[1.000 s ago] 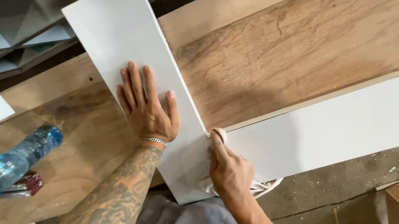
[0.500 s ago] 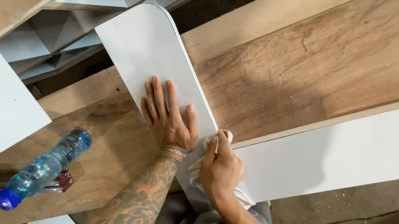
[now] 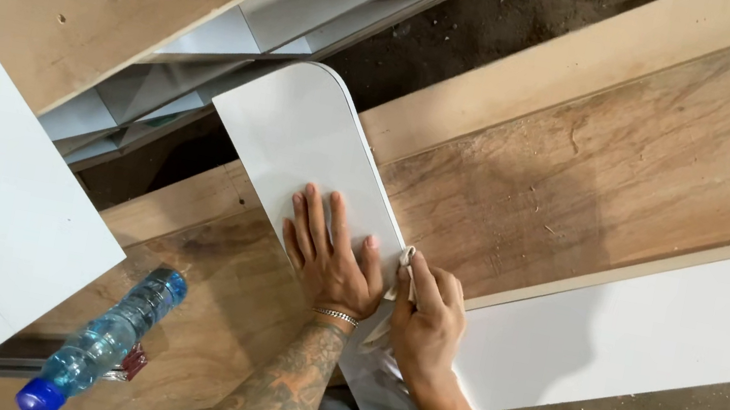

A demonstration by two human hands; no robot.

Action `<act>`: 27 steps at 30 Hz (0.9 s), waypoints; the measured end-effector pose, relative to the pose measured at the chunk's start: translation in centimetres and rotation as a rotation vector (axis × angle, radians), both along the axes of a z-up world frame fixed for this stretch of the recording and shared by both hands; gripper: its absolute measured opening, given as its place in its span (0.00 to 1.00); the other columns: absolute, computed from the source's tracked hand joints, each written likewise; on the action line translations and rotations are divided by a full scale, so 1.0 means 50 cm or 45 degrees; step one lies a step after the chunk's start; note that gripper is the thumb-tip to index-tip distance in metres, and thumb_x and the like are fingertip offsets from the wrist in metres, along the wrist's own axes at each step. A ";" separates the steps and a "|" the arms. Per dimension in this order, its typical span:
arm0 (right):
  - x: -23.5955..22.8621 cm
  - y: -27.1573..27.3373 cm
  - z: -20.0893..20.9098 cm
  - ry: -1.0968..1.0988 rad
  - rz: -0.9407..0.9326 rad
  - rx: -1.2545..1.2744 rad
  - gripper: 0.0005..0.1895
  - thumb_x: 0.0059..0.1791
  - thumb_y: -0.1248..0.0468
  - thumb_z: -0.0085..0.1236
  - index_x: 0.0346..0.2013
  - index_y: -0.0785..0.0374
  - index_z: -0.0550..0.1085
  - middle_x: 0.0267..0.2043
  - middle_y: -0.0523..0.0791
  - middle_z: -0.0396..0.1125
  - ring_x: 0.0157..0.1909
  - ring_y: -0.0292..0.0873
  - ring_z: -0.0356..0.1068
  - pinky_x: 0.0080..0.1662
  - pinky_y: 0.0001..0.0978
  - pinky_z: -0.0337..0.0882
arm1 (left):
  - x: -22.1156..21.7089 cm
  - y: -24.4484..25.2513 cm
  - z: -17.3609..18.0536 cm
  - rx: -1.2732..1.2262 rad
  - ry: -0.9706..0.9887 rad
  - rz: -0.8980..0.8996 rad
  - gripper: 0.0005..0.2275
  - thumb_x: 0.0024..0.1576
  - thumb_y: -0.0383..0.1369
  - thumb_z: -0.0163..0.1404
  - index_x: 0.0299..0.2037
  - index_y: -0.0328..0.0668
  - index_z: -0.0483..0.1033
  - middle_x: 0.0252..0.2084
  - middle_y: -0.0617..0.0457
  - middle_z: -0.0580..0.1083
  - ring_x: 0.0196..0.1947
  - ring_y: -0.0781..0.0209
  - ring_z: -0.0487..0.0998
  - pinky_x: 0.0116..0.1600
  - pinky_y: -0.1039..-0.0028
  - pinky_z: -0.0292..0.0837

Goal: The person cleans a white L-shaped furniture component using a cloth and liquid from a blue bottle.

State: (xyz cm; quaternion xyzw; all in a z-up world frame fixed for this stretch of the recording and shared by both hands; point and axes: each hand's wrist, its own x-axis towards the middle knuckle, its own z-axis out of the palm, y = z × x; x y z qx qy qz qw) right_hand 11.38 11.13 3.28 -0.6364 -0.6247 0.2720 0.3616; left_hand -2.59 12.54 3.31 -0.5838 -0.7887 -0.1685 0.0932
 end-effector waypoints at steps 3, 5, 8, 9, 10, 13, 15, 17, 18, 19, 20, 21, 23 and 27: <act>-0.026 0.062 0.006 -0.076 0.056 0.078 0.08 0.59 0.57 0.68 0.49 0.54 0.87 0.37 0.45 0.75 0.36 0.53 0.77 0.38 0.42 0.78 | -0.005 -0.002 -0.012 -0.002 0.041 0.010 0.33 0.70 0.49 0.40 0.81 0.35 0.66 0.85 0.31 0.60 0.86 0.27 0.57 0.82 0.38 0.46; -0.060 0.132 0.009 -0.157 0.180 0.157 0.06 0.59 0.56 0.67 0.46 0.51 0.87 0.34 0.41 0.72 0.36 0.48 0.75 0.38 0.38 0.78 | -0.002 -0.011 -0.020 -0.101 0.134 0.030 0.34 0.76 0.55 0.29 0.82 0.37 0.63 0.85 0.29 0.60 0.85 0.26 0.58 0.82 0.36 0.50; -0.145 0.284 0.027 -0.032 0.299 0.280 0.06 0.59 0.57 0.66 0.43 0.55 0.85 0.32 0.44 0.69 0.35 0.53 0.75 0.37 0.41 0.77 | 0.002 -0.014 0.024 -0.330 0.001 -0.012 0.43 0.62 0.51 0.51 0.86 0.37 0.53 0.89 0.27 0.47 0.89 0.25 0.42 0.87 0.35 0.33; -0.171 0.335 0.010 -0.030 0.312 0.282 0.06 0.59 0.57 0.66 0.43 0.55 0.85 0.32 0.44 0.69 0.35 0.53 0.75 0.37 0.41 0.77 | 0.005 -0.010 0.018 -0.328 -0.001 0.001 0.43 0.62 0.51 0.51 0.86 0.37 0.53 0.89 0.27 0.47 0.89 0.25 0.42 0.87 0.35 0.33; -0.202 0.387 -0.007 0.010 0.342 0.334 0.05 0.58 0.57 0.67 0.40 0.52 0.84 0.32 0.43 0.68 0.36 0.53 0.75 0.37 0.43 0.77 | 0.006 -0.005 0.013 -0.283 0.034 0.022 0.41 0.61 0.49 0.50 0.83 0.32 0.57 0.88 0.28 0.51 0.88 0.27 0.47 0.86 0.36 0.37; -0.296 0.503 0.016 0.124 0.475 0.403 0.04 0.54 0.61 0.70 0.35 0.53 0.83 0.31 0.43 0.68 0.35 0.55 0.76 0.35 0.45 0.76 | 0.001 0.009 0.017 -0.172 0.078 0.040 0.34 0.65 0.47 0.43 0.79 0.31 0.64 0.85 0.28 0.58 0.86 0.28 0.56 0.83 0.35 0.45; -0.308 0.514 0.032 0.185 0.564 0.408 0.04 0.51 0.66 0.71 0.32 0.56 0.83 0.30 0.44 0.69 0.33 0.56 0.76 0.34 0.46 0.76 | 0.005 -0.006 0.025 -0.113 0.079 0.020 0.30 0.70 0.46 0.37 0.79 0.36 0.66 0.84 0.29 0.61 0.85 0.26 0.60 0.81 0.34 0.49; -0.276 0.518 0.025 0.137 0.644 0.390 0.02 0.53 0.64 0.71 0.40 0.57 0.85 0.33 0.47 0.71 0.35 0.59 0.77 0.36 0.49 0.78 | 0.002 0.001 0.011 -0.148 0.043 0.025 0.31 0.70 0.49 0.37 0.79 0.39 0.66 0.85 0.30 0.59 0.86 0.27 0.57 0.82 0.35 0.47; -0.237 0.499 0.033 0.136 0.666 0.385 0.02 0.53 0.64 0.71 0.40 0.57 0.85 0.33 0.47 0.71 0.35 0.59 0.77 0.36 0.49 0.78 | 0.005 -0.004 0.014 -0.151 0.037 0.046 0.31 0.70 0.49 0.37 0.79 0.39 0.66 0.85 0.30 0.59 0.86 0.27 0.57 0.82 0.35 0.47; -0.200 0.479 0.042 0.106 0.674 0.297 0.01 0.55 0.62 0.70 0.41 0.55 0.85 0.34 0.47 0.70 0.35 0.59 0.76 0.37 0.48 0.77 | 0.005 -0.011 0.017 -0.241 -0.032 0.032 0.33 0.68 0.49 0.40 0.82 0.42 0.63 0.87 0.31 0.54 0.87 0.29 0.50 0.83 0.35 0.41; -0.165 0.469 0.051 0.080 0.686 0.224 0.02 0.57 0.61 0.69 0.41 0.53 0.84 0.34 0.46 0.69 0.36 0.60 0.75 0.37 0.47 0.76 | 0.003 -0.009 0.016 -0.317 -0.095 0.023 0.35 0.67 0.49 0.44 0.84 0.44 0.59 0.89 0.33 0.50 0.89 0.31 0.44 0.84 0.35 0.35; -0.181 0.483 0.033 0.083 0.712 0.234 0.02 0.57 0.61 0.69 0.41 0.53 0.84 0.34 0.46 0.69 0.36 0.60 0.75 0.37 0.47 0.76 | -0.003 -0.001 0.012 -0.306 -0.095 0.050 0.35 0.67 0.49 0.44 0.84 0.44 0.59 0.89 0.33 0.50 0.89 0.31 0.44 0.84 0.35 0.35; -0.183 0.488 -0.004 0.054 0.700 0.350 0.02 0.57 0.63 0.68 0.40 0.53 0.85 0.34 0.47 0.69 0.35 0.59 0.76 0.37 0.48 0.76 | 0.004 -0.006 0.010 -0.240 -0.054 0.038 0.32 0.68 0.49 0.43 0.81 0.44 0.63 0.88 0.33 0.53 0.88 0.32 0.50 0.83 0.37 0.39; -0.308 0.563 0.035 -0.055 0.955 0.435 0.05 0.52 0.62 0.75 0.43 0.51 0.87 0.38 0.45 0.72 0.44 0.56 0.76 0.42 0.46 0.78 | 0.005 -0.013 0.008 -0.183 -0.032 0.045 0.33 0.69 0.49 0.41 0.84 0.46 0.60 0.88 0.33 0.54 0.89 0.31 0.50 0.84 0.37 0.38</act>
